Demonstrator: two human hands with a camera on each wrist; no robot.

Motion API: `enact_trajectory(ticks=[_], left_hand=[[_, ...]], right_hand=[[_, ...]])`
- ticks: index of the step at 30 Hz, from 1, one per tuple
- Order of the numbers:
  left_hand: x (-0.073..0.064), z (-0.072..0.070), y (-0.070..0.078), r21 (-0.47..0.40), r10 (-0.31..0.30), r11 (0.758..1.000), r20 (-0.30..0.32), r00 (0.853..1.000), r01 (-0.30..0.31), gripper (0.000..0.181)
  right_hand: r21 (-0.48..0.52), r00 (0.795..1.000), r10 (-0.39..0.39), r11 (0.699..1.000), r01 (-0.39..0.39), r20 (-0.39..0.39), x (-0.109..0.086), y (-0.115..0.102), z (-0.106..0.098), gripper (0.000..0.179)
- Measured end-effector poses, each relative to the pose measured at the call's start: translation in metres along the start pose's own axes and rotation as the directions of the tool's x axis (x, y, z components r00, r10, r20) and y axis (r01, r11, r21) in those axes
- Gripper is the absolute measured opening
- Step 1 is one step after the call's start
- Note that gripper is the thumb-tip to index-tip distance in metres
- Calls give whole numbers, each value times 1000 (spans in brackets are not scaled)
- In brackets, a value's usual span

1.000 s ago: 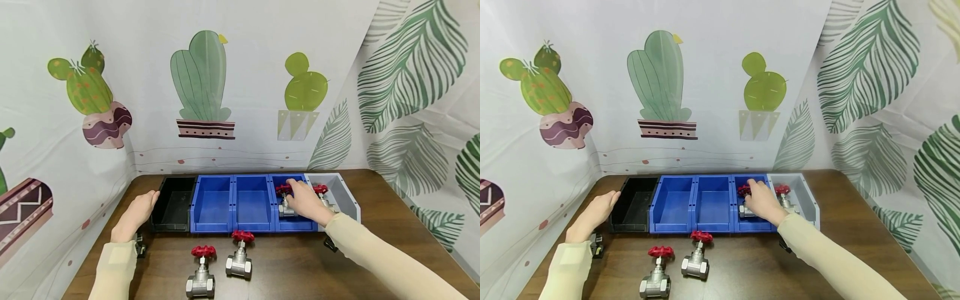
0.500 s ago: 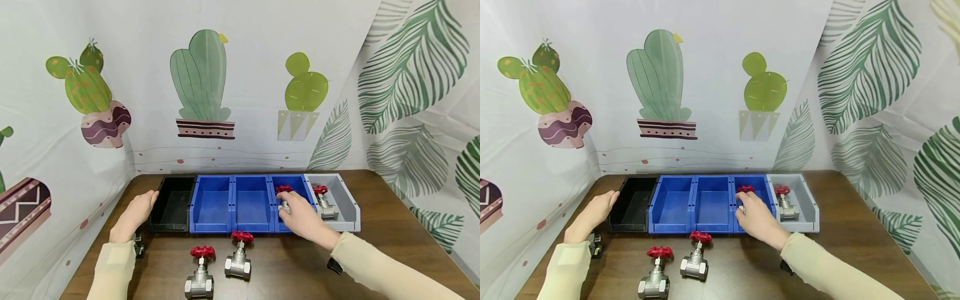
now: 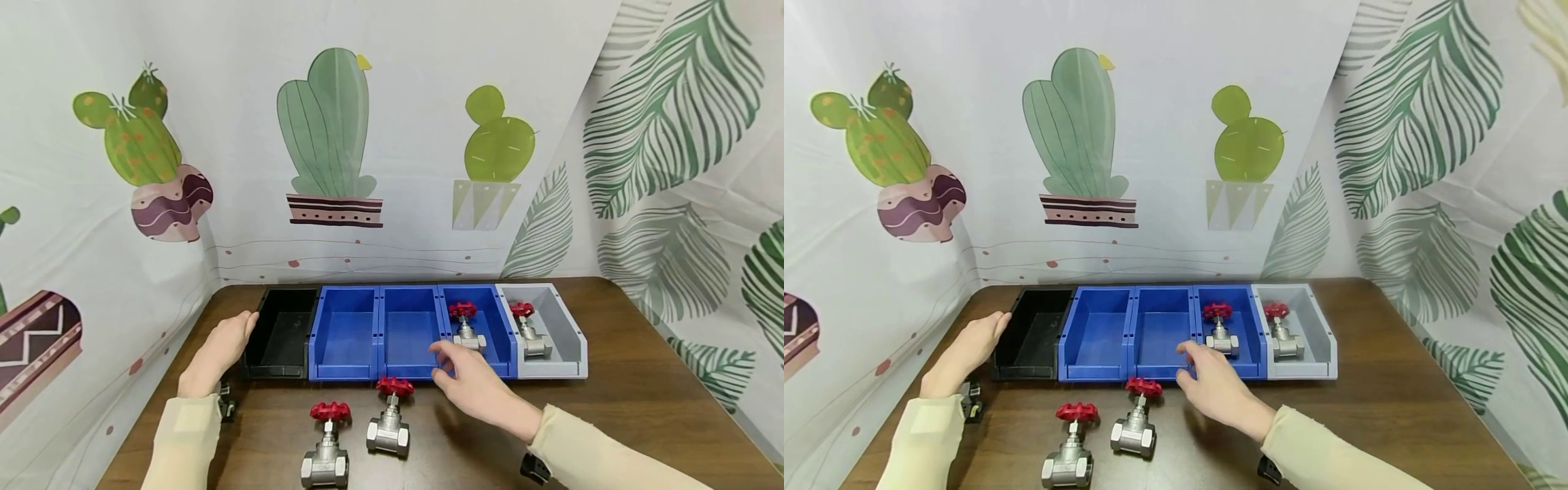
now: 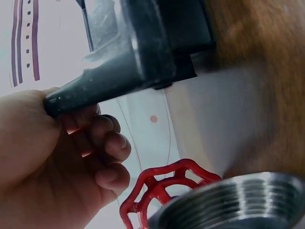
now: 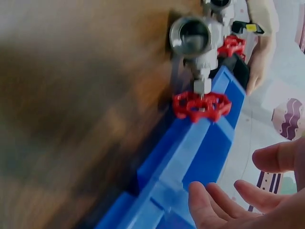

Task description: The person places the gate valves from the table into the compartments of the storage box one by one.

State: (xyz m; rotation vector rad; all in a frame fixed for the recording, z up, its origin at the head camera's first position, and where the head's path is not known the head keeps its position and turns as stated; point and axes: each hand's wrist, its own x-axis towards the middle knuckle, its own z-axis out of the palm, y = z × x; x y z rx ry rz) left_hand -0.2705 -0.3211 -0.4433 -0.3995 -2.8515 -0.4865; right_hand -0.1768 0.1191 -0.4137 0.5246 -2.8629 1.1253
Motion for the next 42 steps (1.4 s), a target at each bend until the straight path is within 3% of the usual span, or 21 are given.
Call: enact_trajectory(ticks=[8, 19, 22, 26, 36, 42], left_hand=[[-1, -1, 0, -9, -25, 1000, 11, 1000, 25, 31], [-1, -1, 0, -7, -22, 1000, 7, 1000, 22, 31], [-1, 0, 0, -8, -22, 1000, 7, 1000, 22, 31], [-1, 0, 0, -9, -19, 1000, 2, 1000, 19, 32], [-1, 0, 0, 5, -14, 1000, 1, 1000, 14, 31], [-1, 0, 0, 11, -11, 1000, 6, 1000, 11, 30]], right_hand=[[105, 995, -5, 994, -5, 99, -6, 1, 14, 33], [242, 979, 40, 966, -89, 200, -9, -2, 29, 45], [327, 970, 57, 936, -134, 235, -10, -3, 33, 45], [454, 956, 81, 867, -207, 281, -10, -6, 38, 44], [601, 949, 125, 748, -281, 289, -9, -3, 52, 44], [627, 947, 133, 721, -294, 291, -10, -2, 58, 46]])
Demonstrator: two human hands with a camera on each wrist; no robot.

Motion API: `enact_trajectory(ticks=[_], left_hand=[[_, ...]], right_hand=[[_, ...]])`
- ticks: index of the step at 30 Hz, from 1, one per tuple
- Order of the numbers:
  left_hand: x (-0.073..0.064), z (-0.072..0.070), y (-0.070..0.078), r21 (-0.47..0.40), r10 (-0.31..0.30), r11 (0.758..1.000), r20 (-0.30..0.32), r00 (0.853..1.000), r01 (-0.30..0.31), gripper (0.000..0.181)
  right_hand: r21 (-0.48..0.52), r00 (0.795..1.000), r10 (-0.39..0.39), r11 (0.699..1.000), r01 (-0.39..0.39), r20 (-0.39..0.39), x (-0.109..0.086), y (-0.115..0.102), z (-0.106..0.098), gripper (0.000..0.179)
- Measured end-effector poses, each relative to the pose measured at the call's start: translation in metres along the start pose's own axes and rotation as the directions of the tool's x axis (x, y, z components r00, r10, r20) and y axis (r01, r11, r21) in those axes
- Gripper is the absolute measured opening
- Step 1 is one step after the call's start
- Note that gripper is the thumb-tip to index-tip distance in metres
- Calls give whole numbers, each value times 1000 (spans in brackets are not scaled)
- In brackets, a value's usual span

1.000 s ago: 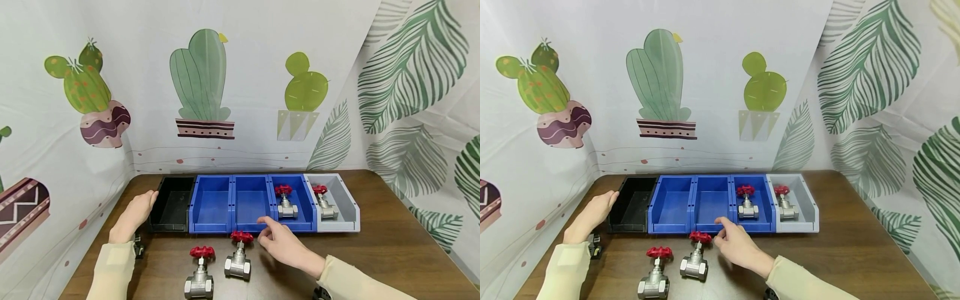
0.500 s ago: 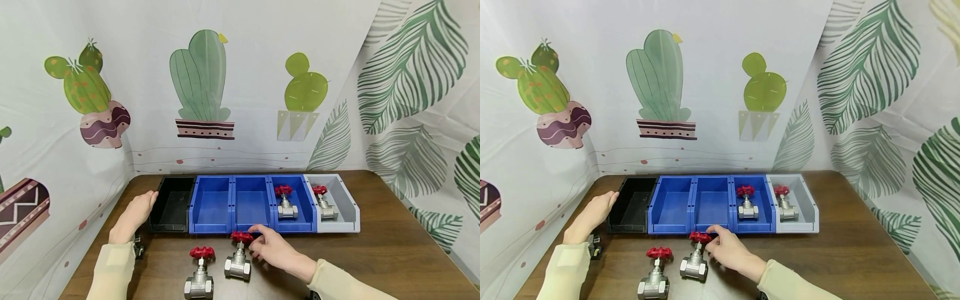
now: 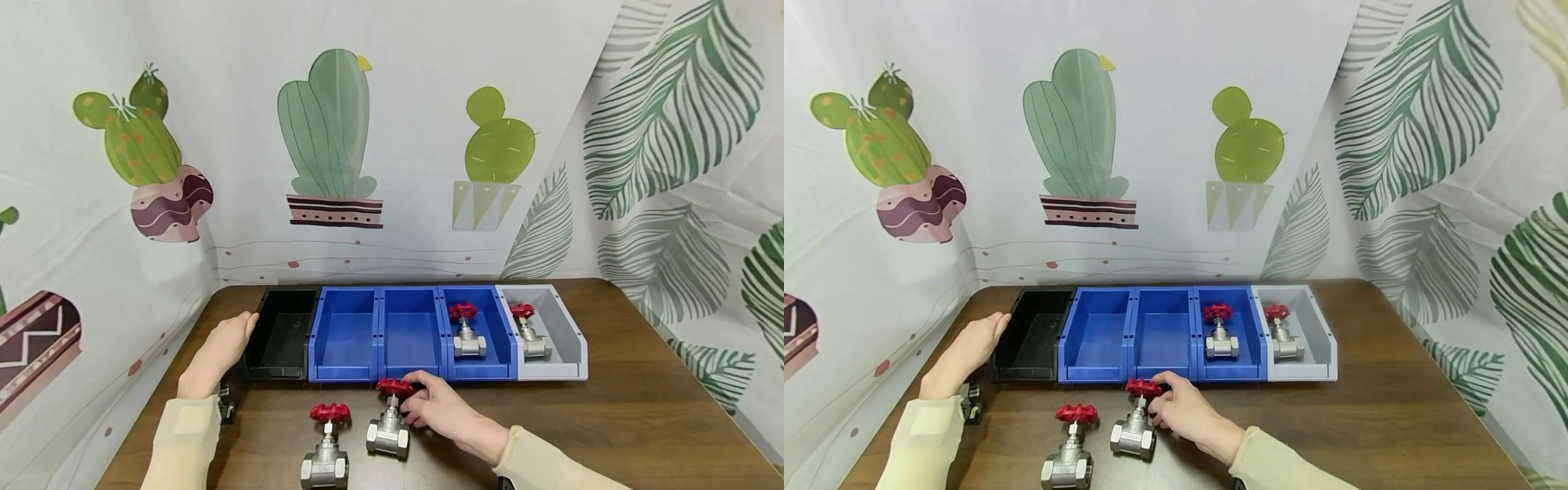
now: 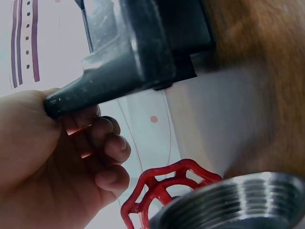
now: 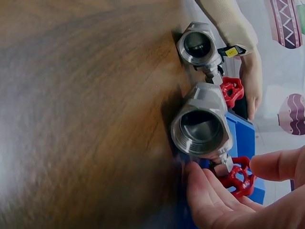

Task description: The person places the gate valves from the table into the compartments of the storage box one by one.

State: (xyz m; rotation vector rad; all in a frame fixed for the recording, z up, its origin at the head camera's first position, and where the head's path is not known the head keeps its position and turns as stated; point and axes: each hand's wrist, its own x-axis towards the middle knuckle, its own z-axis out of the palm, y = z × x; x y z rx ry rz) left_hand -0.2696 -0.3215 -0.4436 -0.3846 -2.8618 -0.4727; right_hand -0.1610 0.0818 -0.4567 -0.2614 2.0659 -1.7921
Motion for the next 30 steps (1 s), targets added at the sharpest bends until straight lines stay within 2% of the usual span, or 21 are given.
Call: enact_trajectory(ticks=[10, 20, 30], left_hand=[[0, -1, 1, -7, -28, 1000, 15, 1000, 28, 33], [0, 0, -1, 5, -13, 1000, 20, 1000, 13, 30], [1, 1, -2, -6, -18, 1000, 20, 1000, 18, 32]], right_hand=[[142, 999, 39, 989, -36, -20, 5, 4, 10, 52], [296, 999, 48, 954, -42, -11, 9, 8, 17, 53], [272, 997, 34, 962, -12, -76, 10, 13, 20, 58]])
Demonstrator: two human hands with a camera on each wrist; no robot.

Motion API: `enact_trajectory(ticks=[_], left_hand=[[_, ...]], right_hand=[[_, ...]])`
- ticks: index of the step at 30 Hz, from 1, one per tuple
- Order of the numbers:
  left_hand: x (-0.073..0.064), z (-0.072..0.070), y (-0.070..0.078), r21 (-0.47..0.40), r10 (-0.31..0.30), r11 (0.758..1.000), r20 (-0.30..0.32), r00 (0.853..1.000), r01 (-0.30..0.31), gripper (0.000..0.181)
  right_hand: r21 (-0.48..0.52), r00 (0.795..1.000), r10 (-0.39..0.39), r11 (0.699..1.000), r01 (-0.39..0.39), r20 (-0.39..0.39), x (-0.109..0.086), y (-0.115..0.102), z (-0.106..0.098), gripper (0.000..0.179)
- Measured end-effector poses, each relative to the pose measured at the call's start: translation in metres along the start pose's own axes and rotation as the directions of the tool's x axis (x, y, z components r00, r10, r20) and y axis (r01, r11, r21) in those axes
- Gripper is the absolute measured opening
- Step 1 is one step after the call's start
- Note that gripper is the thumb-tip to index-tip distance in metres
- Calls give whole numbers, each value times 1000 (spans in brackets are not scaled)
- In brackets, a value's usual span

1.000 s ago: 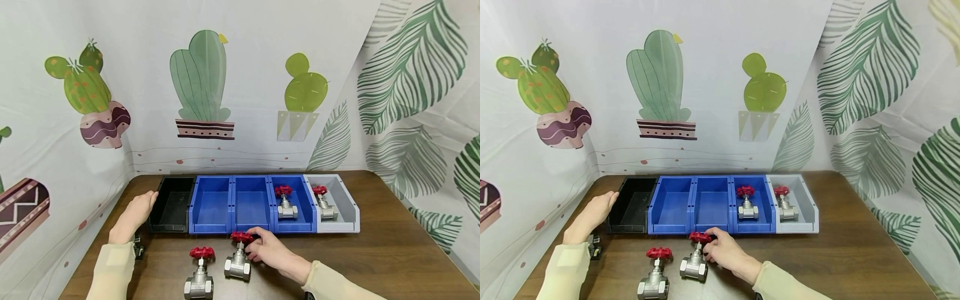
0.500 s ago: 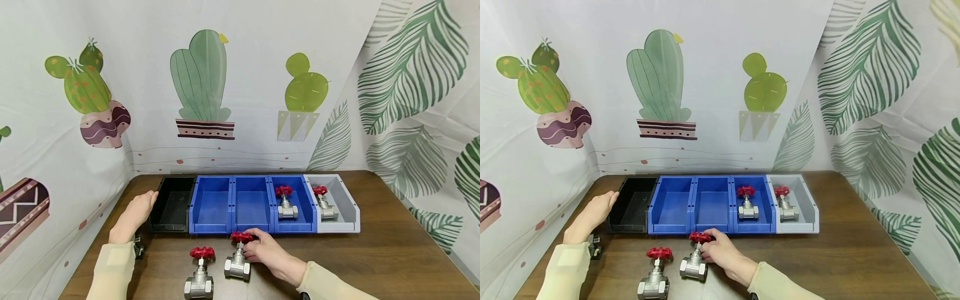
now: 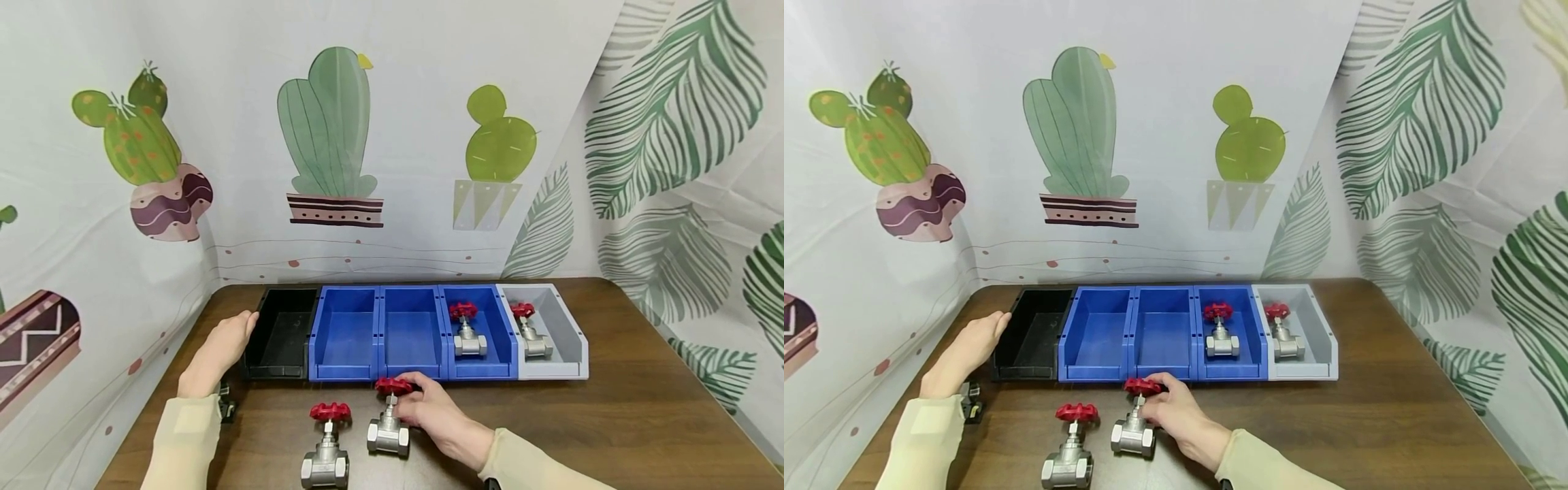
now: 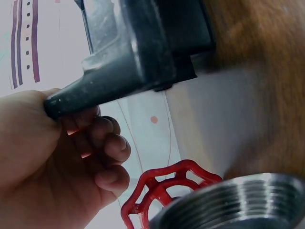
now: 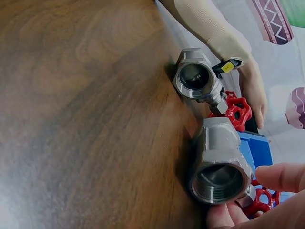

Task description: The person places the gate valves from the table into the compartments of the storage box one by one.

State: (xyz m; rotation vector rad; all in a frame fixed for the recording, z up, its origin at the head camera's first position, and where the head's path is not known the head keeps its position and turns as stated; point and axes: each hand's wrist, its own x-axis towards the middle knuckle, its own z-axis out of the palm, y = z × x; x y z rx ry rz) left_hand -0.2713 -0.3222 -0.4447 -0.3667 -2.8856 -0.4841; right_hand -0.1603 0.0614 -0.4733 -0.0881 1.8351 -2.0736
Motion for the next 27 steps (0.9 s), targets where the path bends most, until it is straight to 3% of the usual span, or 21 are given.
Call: enact_trajectory(ticks=[12, 27], left_hand=[[1, -1, 1, -4, 14, 1000, -14, 1000, -14, 31], [1, -1, 1, -8, 14, 1000, -15, 1000, -15, 31]], right_hand=[[-12, 998, 23, 1000, -24, -65, 3, 0, 2, 57], [-39, 997, -50, 998, 47, -58, 0, -5, 5, 42]])
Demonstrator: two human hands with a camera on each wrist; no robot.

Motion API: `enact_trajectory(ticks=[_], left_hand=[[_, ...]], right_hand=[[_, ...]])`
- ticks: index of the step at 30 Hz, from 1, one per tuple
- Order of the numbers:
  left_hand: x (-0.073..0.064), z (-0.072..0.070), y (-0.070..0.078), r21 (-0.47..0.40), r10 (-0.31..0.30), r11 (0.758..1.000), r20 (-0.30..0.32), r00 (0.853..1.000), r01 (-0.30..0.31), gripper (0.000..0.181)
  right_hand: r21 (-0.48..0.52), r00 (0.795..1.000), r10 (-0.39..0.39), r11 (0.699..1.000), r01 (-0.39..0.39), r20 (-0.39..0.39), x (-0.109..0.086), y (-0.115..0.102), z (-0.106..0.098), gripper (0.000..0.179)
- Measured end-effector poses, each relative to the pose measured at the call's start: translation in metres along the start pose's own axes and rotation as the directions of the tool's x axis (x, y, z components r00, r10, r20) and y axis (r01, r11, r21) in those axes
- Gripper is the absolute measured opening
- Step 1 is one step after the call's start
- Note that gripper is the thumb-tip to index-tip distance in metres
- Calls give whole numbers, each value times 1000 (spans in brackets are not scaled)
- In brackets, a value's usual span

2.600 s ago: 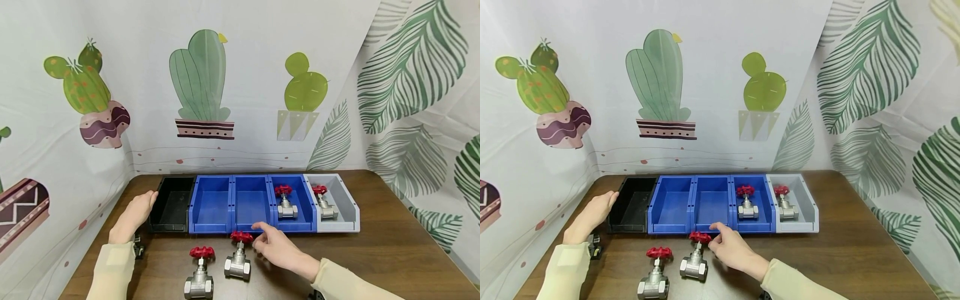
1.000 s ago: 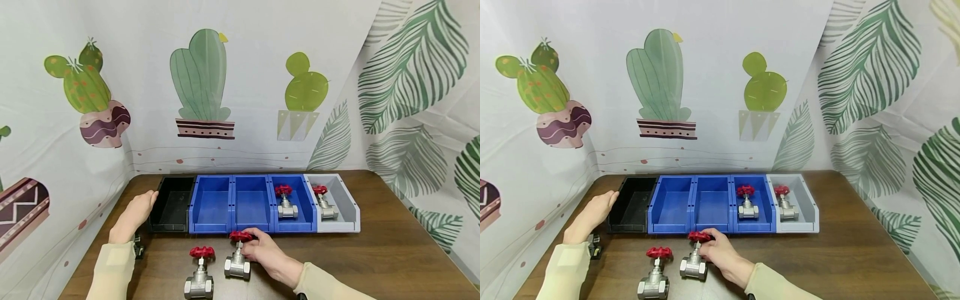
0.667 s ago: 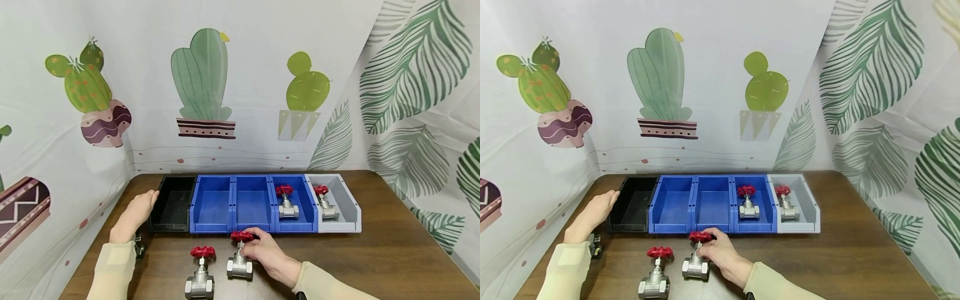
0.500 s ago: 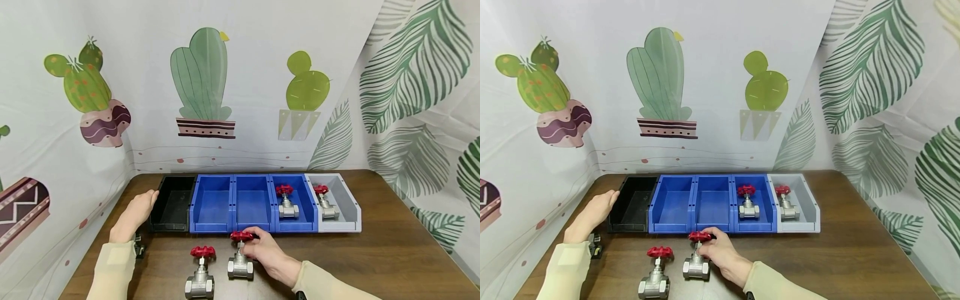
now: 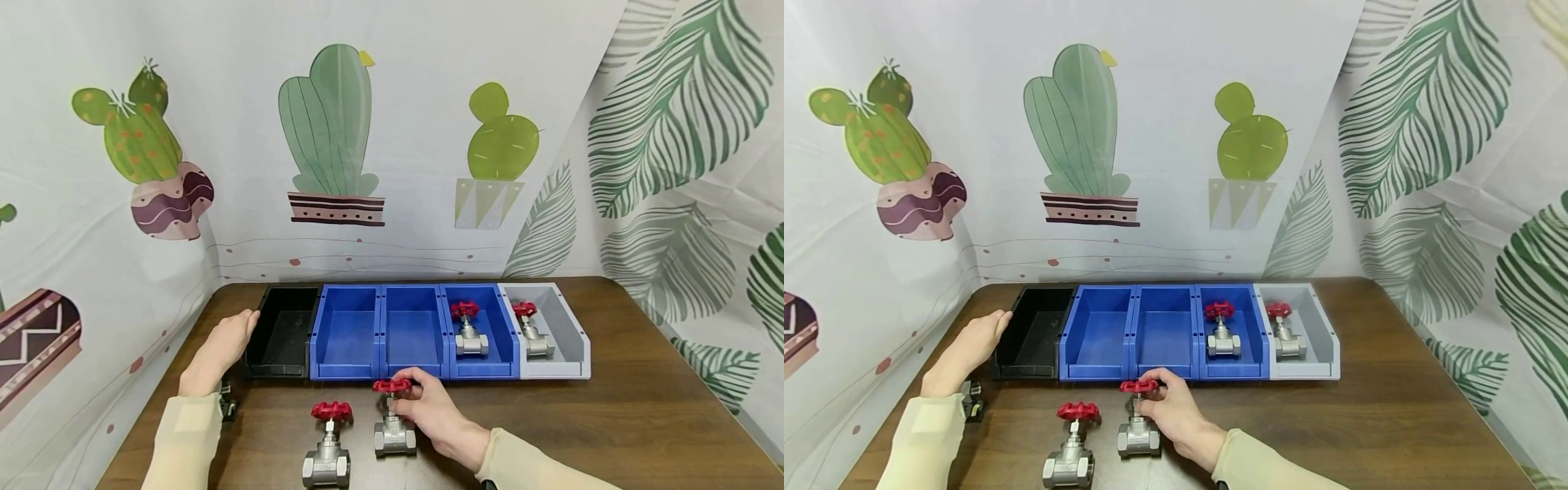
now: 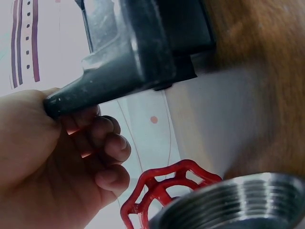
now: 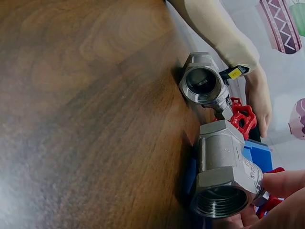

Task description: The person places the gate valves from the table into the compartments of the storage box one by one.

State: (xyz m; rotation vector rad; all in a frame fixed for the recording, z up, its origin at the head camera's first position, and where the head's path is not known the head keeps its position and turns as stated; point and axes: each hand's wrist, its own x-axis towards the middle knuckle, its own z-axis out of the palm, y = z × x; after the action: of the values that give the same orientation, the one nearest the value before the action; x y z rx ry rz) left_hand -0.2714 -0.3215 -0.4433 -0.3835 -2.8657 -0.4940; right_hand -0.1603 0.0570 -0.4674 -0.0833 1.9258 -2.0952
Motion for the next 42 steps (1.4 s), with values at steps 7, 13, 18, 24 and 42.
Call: enact_trajectory(ticks=[7, 13, 18, 24, 42], left_hand=[[0, 1, -1, 5, 4, 1000, 3, 1000, -4, 30], [-1, -1, -1, 4, -1, 1000, 5, 1000, 1, 31], [-2, -1, -1, 1, -5, 1000, 3, 1000, 5, 32], [-1, 0, -2, 8, 6, 1000, -9, 1000, -6, 31], [0, 2, -1, -3, -4, 1000, 2, 1000, 4, 30]], right_hand=[[-9, 1000, -12, 1000, 12, -2, -1, -1, -1, 41], [-22, 1000, -25, 999, 24, -7, -1, -7, -2, 40], [-44, 1000, -27, 999, 27, 0, 1, -16, -7, 41], [-81, 999, -43, 996, 42, -11, 6, -39, -17, 40], [-271, 980, -104, 961, 56, -169, 53, -86, -40, 35]])
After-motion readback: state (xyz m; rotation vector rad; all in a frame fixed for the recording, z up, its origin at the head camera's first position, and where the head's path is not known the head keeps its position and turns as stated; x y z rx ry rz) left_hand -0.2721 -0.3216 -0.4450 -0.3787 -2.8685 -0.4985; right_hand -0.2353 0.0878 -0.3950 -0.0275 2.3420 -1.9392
